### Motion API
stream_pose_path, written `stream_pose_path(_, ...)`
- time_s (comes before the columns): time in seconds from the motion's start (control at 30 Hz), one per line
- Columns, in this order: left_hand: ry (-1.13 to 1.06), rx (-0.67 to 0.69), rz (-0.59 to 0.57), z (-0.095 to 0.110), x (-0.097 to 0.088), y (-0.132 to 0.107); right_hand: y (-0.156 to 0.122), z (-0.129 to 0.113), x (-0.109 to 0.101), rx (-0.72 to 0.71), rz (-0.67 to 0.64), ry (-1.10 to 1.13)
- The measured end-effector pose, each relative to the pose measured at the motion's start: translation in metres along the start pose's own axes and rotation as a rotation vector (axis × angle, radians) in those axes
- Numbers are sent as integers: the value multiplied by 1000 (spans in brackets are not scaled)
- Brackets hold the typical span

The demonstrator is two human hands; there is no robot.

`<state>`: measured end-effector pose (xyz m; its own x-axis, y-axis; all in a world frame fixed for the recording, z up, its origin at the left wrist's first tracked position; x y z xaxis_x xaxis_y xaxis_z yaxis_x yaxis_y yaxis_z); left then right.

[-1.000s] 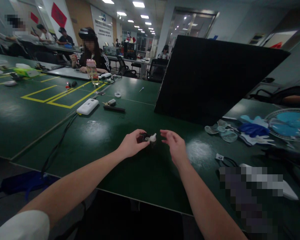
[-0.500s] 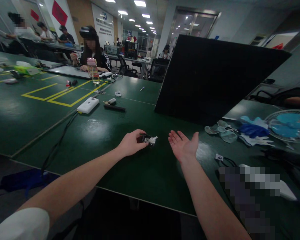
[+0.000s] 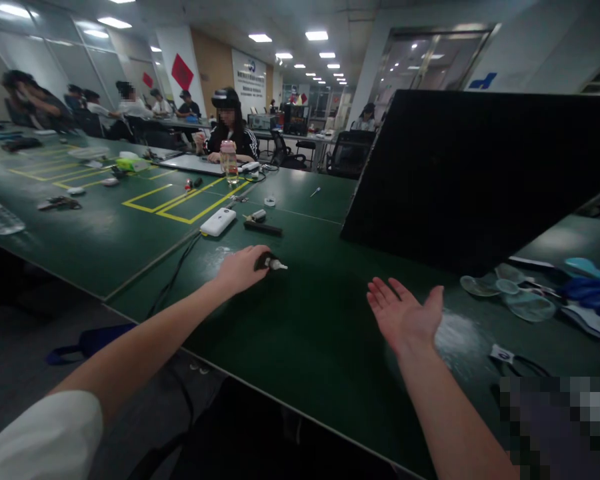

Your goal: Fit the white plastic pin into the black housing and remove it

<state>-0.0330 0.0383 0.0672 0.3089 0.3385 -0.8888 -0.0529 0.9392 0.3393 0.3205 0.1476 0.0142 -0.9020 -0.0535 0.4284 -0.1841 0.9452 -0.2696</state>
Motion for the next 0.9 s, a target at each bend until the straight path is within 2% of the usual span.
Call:
stream_pose_path(0.13, 241, 50, -23, -30, -22, -9, -2, 3, 3, 34, 11, 72)
stream_pose_path(0.33, 350, 93, -140, -54, -25, -17, -6, 0, 7, 2, 7, 85)
stream_pose_path(0.43, 336, 14, -35, -69, -34, -17, -7, -1, 9, -10, -6, 64)
stream_pose_path(0.53, 202, -204, 204, -93, -42, -19, -8, -2, 10, -29, -30, 38)
stream_pose_path(0.6, 25, -353, 304, -107, -31, -21, -8, -2, 11, -38, -45, 34)
stream_pose_path(0.7, -212, -440, 292, -107, 0, -15, -8, -1, 9, -31, -44, 50)
stream_pose_path(0.77, -276, -422, 257, -96, 15, -8, -8, -1, 9, -32, -44, 52)
stream_pose_path(0.9, -313, -309, 205, -67, 30, 10, -7, -2, 9, -38, -54, 42)
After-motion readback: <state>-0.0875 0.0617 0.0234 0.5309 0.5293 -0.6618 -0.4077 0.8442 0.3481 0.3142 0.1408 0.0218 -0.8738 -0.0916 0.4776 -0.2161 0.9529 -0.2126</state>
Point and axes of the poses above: each hand's wrist, its own y-axis towards the middle knuckle, its own x-axis out of the palm, z = x × y, the point moved 9 cm from there along y, towards the middle knuckle, and after that the axes turned 8 degrees about x, right-handed, at the moved point
